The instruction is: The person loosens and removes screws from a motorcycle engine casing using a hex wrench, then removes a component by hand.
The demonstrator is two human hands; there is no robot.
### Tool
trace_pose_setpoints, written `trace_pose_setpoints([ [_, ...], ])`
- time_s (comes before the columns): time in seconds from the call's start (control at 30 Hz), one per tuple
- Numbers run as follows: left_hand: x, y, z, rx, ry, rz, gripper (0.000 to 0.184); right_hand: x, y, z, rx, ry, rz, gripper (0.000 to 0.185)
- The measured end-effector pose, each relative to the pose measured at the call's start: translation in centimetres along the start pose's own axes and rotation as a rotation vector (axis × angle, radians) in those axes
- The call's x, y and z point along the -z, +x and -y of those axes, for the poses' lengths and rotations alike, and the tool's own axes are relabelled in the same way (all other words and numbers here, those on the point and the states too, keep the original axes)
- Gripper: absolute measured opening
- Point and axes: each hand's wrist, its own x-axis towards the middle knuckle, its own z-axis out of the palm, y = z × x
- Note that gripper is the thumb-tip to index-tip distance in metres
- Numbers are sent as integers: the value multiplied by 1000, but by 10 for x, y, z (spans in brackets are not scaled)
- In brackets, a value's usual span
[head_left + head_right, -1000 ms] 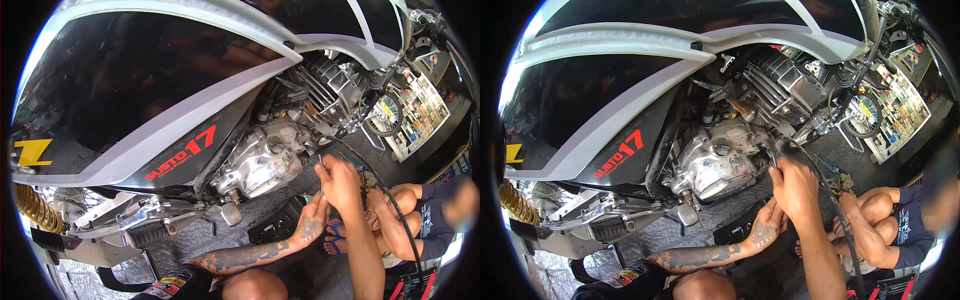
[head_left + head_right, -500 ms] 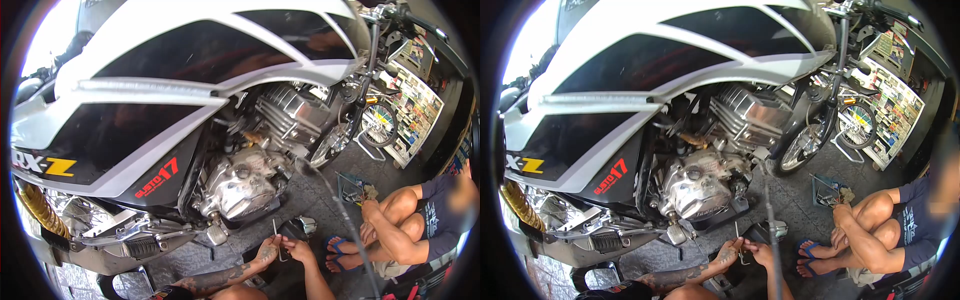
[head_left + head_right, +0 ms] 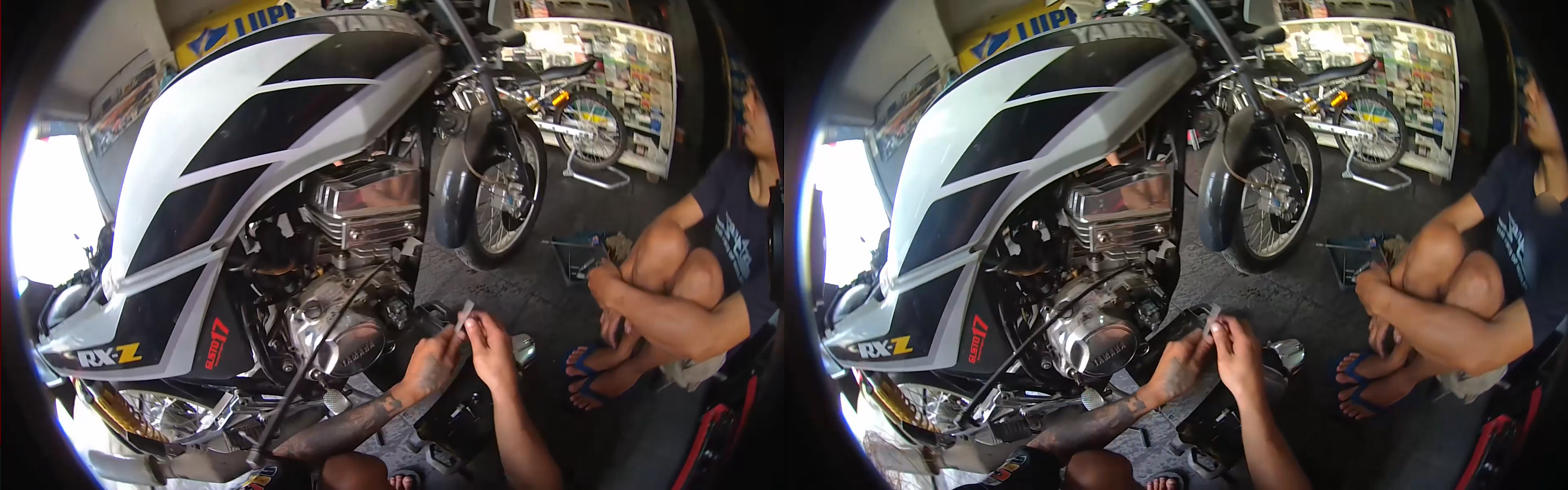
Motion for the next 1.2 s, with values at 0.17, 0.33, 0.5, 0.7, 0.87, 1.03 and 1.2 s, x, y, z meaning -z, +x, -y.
trace_pose_setpoints([
  [0.17, 0, 31, -4, 466, -1294, -131, 30, 0, -11, 4, 57, -148, 41, 38],
  [0.33, -1, 45, -13, 520, -1535, -270, 28, 20, -19, 9, 153, -341, 33, 36],
  [0.5, 10, 52, -17, 523, -1468, -305, 26, 12, -11, 5, 194, -239, 124, 19],
  [0.7, 14, 53, -9, 536, -1450, -334, 26, -6, -11, -2, 151, -264, 154, 16],
  [0.87, 14, 55, -4, 565, -1446, -308, 26, -17, -11, -11, 75, -189, 151, 21],
  [1.03, 18, 60, -4, 532, -1360, -286, 25, -15, -3, -13, -365, 529, 290, 36],
  [1.2, 27, 66, 1, 584, -1381, -301, 27, -29, -1, 10, -374, 545, 296, 38],
])
